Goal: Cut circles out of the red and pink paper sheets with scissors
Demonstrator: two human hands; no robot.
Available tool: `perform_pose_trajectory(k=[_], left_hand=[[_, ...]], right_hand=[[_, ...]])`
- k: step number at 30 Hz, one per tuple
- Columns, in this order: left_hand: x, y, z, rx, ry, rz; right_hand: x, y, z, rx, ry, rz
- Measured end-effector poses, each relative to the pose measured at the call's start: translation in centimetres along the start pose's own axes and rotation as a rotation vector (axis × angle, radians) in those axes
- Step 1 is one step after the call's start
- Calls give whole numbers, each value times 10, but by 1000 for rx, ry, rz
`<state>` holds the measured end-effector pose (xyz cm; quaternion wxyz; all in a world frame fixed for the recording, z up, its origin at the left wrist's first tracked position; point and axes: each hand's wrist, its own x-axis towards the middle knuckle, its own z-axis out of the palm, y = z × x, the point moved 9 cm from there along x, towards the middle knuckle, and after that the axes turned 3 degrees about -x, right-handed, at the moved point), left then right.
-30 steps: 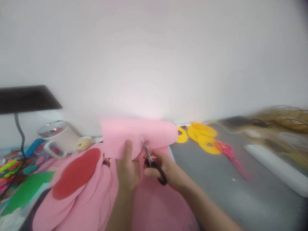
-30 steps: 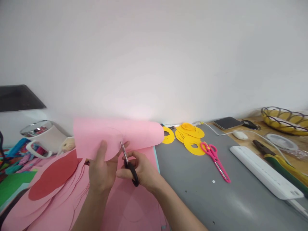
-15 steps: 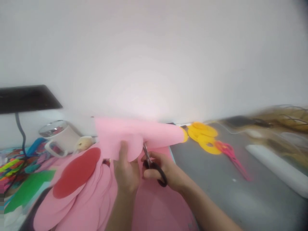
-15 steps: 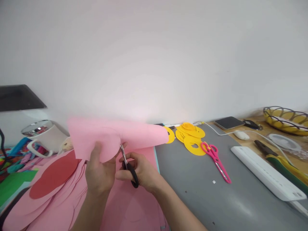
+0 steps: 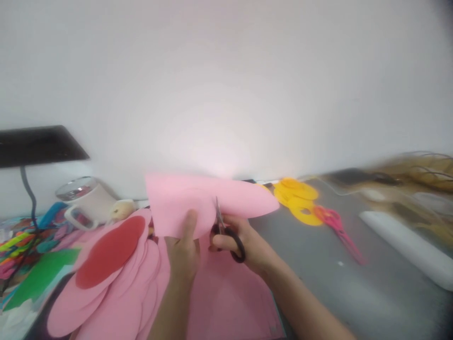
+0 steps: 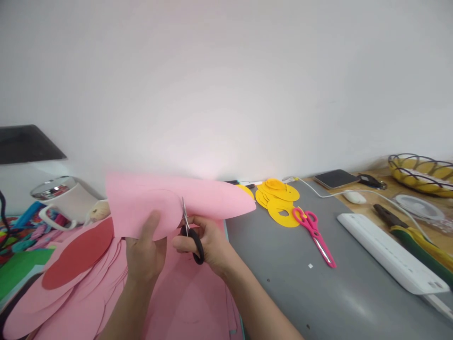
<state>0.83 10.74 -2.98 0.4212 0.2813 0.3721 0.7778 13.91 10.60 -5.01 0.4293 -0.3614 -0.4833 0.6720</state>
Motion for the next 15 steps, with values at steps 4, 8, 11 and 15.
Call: perform_pose_trajectory(k=[4, 8, 11, 15], left_hand=[[3, 0, -4, 50, -38, 7], [2, -2, -3, 56, -54, 1], [1, -2, -2, 52, -73, 5], [3, -3, -8, 116, -65, 2]], right_hand=[[-1, -3, 1, -2, -17, -19], [-1, -7, 3, -26, -25, -48], [-1, -11, 2, -43, -8, -68], [-2, -13, 2, -62, -7, -77]])
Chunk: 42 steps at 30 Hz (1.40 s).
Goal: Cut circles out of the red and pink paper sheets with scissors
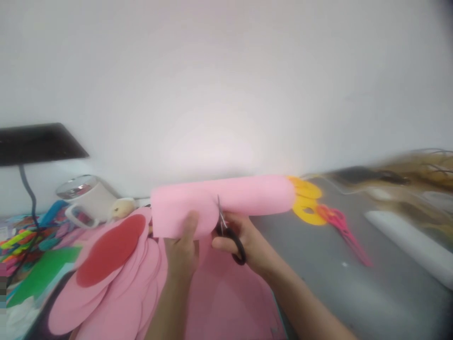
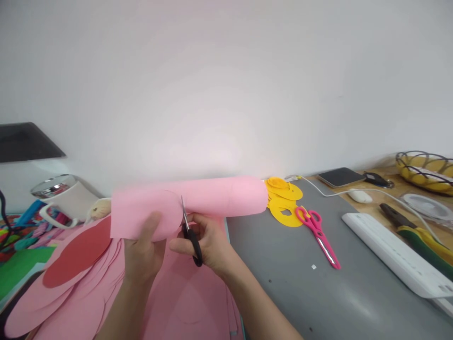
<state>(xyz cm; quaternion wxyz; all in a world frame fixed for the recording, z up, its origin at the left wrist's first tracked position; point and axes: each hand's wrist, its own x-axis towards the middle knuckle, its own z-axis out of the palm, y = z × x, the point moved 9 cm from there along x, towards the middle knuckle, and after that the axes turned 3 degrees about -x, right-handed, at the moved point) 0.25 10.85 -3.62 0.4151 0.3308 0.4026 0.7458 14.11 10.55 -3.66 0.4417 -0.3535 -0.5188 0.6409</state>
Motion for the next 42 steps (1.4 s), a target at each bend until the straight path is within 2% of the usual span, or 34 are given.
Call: perform_pose_trajectory(k=[3, 15, 37, 42], left_hand=[[0, 0, -4, 60, 22, -11], [0, 5, 3, -7, -9, 59], [0, -9, -10, 55, 37, -9], [2, -8, -8, 59, 13, -3]], right_hand=[[-1, -2, 3, 7, -35, -12], [-2, -4, 1, -23, -19, -11], [-2, -6, -1, -139, 17, -13], [-2, -7, -2, -124, 17, -17]])
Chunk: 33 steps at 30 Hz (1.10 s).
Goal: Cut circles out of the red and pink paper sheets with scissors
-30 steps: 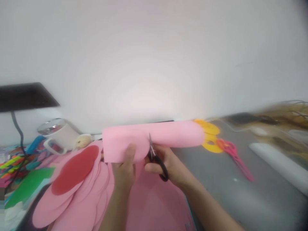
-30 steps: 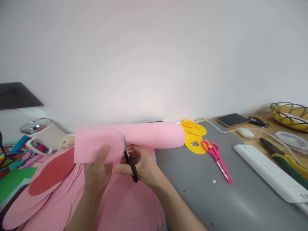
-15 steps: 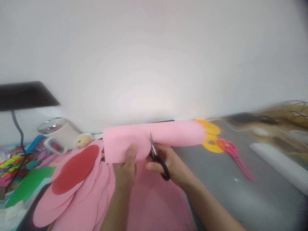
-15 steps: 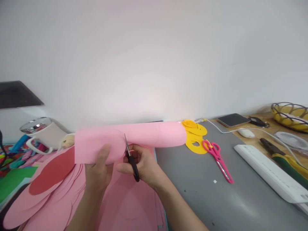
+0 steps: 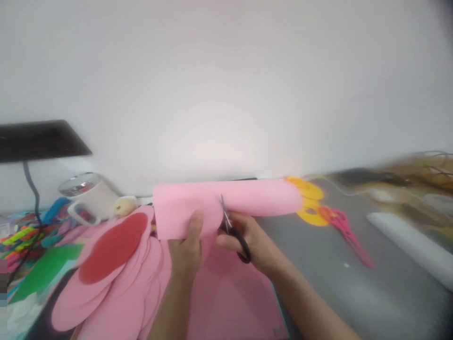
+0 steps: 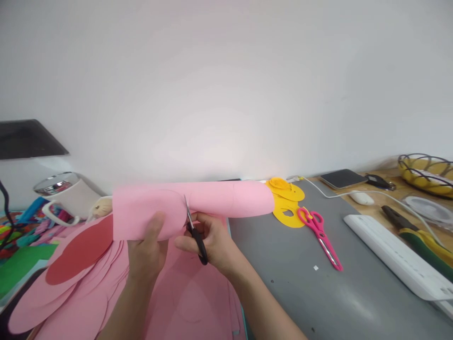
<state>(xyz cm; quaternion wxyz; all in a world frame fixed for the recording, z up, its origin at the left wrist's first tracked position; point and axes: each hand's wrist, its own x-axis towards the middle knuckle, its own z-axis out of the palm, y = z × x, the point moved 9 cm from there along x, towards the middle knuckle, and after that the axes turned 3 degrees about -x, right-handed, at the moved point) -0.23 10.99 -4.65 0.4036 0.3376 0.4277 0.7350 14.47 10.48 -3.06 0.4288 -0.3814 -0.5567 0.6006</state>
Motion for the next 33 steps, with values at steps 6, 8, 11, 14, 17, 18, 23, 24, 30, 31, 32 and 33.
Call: perform_pose_trajectory(k=[6, 8, 11, 14, 17, 18, 23, 24, 30, 31, 32, 33], left_hand=[[-1, 4, 4, -38, -8, 8], [-1, 4, 5, -56, -7, -3], [0, 4, 6, -76, 4, -5], [0, 6, 6, -108, 15, 15], [0, 8, 7, -116, 7, 29], [0, 8, 6, -106, 9, 31], [-1, 6, 2, -64, 40, 36], [-2, 6, 1, -62, 45, 40], [-3, 9, 1, -58, 68, 82], [-3, 9, 1, -59, 64, 82], [-3, 8, 1, -59, 62, 80], [-3, 8, 1, -55, 60, 74]], right_hand=[[-1, 1, 0, -7, 2, 7], [-2, 0, 0, 2, -8, 5], [-2, 0, 3, 38, -47, 3], [-1, 0, 6, 64, -81, -5], [0, 1, 6, 63, -72, 1], [0, 1, 6, 63, -67, 3], [-1, 3, 4, 50, -39, 27], [-1, 4, 4, 45, -35, 31], [0, 5, 3, 44, -35, 11], [0, 5, 3, 36, -32, 9], [0, 5, 3, 27, -29, 9], [0, 5, 3, 17, -25, 8]])
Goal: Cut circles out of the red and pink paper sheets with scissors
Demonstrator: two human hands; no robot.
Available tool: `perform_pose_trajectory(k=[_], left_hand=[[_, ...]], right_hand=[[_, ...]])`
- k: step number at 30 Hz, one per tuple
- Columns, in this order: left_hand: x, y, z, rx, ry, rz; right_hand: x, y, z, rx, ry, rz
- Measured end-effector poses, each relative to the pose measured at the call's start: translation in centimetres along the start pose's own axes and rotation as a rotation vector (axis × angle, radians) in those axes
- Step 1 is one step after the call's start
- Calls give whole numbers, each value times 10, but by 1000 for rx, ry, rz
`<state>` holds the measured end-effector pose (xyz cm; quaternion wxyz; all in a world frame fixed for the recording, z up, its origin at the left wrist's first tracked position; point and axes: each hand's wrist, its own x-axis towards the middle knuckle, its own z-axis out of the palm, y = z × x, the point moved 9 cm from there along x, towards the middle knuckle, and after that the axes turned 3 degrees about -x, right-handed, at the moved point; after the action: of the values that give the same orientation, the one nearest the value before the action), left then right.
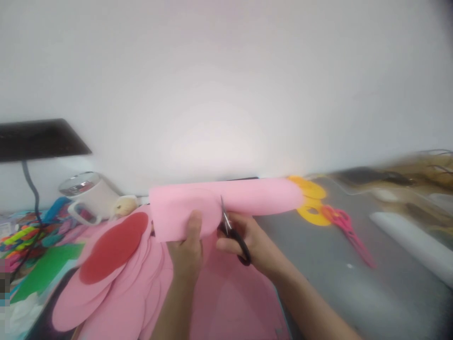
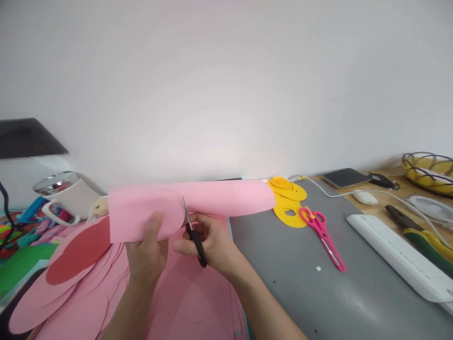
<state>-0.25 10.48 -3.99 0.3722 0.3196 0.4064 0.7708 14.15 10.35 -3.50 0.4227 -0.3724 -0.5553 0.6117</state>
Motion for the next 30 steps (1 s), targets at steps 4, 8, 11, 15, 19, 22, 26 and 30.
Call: perform_pose_trajectory(k=[4, 8, 11, 15, 19, 22, 26, 30], left_hand=[[-1, -2, -4, 16, 19, -14], [0, -2, -2, -14, 9, -4], [0, -2, -1, -26, 14, 9], [-1, 1, 2, -34, 1, 25], [-3, 1, 2, -26, -1, 16], [-3, 1, 1, -25, 6, 26], [-3, 0, 1, -35, 2, 24], [-2, -2, 0, -26, 16, 25]], right_hand=[[0, 0, -1, -7, 17, 2], [1, 1, -1, 11, 13, 10], [2, 0, 1, 25, -1, 1], [1, -2, 1, 9, 3, -8], [1, -3, -1, -8, 10, -18], [1, -2, -1, -8, 8, -11], [0, -2, -1, 0, 15, -4], [1, -3, -1, -4, 18, -14]])
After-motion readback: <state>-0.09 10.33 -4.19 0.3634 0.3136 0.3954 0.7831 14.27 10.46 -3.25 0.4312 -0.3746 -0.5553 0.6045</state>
